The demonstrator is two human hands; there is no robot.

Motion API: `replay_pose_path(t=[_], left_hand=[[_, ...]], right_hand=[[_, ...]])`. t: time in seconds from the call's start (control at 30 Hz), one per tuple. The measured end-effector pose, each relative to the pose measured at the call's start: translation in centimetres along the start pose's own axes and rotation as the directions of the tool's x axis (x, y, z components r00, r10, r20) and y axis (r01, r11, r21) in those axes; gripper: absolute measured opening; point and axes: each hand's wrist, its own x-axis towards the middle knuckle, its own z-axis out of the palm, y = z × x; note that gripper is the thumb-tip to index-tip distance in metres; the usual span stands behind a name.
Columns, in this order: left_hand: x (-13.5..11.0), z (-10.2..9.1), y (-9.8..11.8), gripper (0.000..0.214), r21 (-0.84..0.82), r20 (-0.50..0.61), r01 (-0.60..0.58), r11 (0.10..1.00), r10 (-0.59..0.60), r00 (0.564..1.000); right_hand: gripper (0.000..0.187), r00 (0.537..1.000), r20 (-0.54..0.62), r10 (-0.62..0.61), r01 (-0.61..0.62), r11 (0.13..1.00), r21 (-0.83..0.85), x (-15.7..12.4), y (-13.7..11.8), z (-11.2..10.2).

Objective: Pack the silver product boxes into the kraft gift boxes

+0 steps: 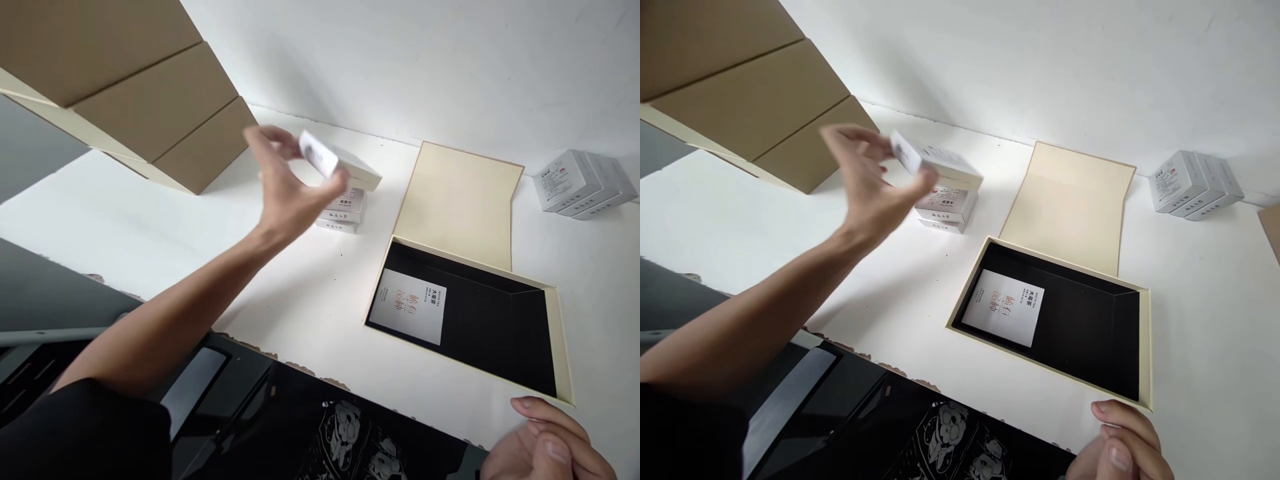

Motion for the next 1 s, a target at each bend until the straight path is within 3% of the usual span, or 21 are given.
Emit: replay_pose_path(t=[0.07,0.13,0.2,0.27,0.3,0.33,0.4,0.43,0.47,0.5,0.53,0.63,0.77,0.9,1.0], left_hand=[[1.2,-0.6,1.4,0.077,-0.307,-0.101,-0.023,0.952,-0.009,0.995],[1.8,-1.2,3.8,0.071,-0.558,-0.035,-0.008,0.83,-0.014,0.999],[1.4,-1.6,6.9,0.057,-0.629,0.103,-0.043,0.776,0.138,0.985],[0.1,-1.6,10.2,0.043,-0.553,0.255,-0.156,0.819,0.344,0.904],[-0.7,-1.4,11.7,0.041,-0.481,0.375,-0.215,0.85,0.422,0.825],[-1.6,-1.0,13.1,0.042,-0.406,0.533,-0.275,0.872,0.47,0.704],[-3.2,0.2,15.1,0.044,-0.312,0.812,-0.405,0.86,0.462,0.356],[-3.8,0.9,15.8,0.042,-0.292,0.889,-0.476,0.83,0.419,0.186],[-4.4,1.7,16.3,0.039,-0.273,0.93,-0.541,0.796,0.361,0.062],[-5.0,2.4,16.6,0.038,-0.246,0.952,-0.597,0.764,0.305,-0.003],[-5.4,3.0,16.8,0.039,-0.209,0.965,-0.643,0.737,0.261,-0.014],[-6.2,3.7,16.9,0.051,-0.116,0.981,-0.699,0.706,0.19,0.029],[-6.3,2.7,16.4,0.059,-0.202,0.969,-0.593,0.779,0.248,-0.004],[-6.3,2.3,15.9,0.081,-0.149,0.974,-0.65,0.746,0.225,0.035],[-6.1,2.6,15.7,0.074,-0.121,0.986,-0.719,0.685,0.165,-0.008]], right_hand=[[0.023,1.0,-0.008,0.019,-0.019,1.0,0.016,-0.2,-0.2,0.1],[0.023,0.999,-0.01,0.053,-0.053,0.998,0.023,-0.4,-0.4,0.1],[0.023,0.998,0.006,0.056,-0.056,0.998,0.021,-0.5,-0.5,0.1],[0.024,0.998,0.037,0.044,-0.045,0.999,0.008,-0.4,-0.7,0.0],[0.024,0.998,0.046,0.039,-0.039,0.999,0.005,-0.4,-0.7,0.0],[0.025,0.998,0.05,0.045,-0.045,0.999,0.001,-0.4,-0.8,-0.1],[0.025,0.995,0.05,0.082,-0.081,0.997,-0.015,-0.5,-0.9,-0.2],[0.025,0.993,0.051,0.105,-0.104,0.994,-0.027,-0.6,-1.0,-0.3],[0.025,0.991,0.055,0.122,-0.12,0.992,-0.04,-0.6,-1.1,-0.3],[0.025,0.99,0.056,0.127,-0.124,0.991,-0.047,-0.7,-1.3,-0.4],[0.024,0.99,0.055,0.132,-0.129,0.99,-0.052,-0.7,-1.4,-0.4],[0.021,0.988,0.056,0.143,-0.141,0.989,-0.044,-0.6,-1.9,-0.1],[0.018,0.981,0.107,0.161,-0.16,0.987,-0.014,-0.4,-2.4,0.3],[0.017,0.985,0.125,0.117,-0.119,0.993,0.007,-0.4,-2.5,0.3],[0.015,0.973,0.16,0.165,-0.164,0.986,-0.024,-0.4,-2.9,0.0]])
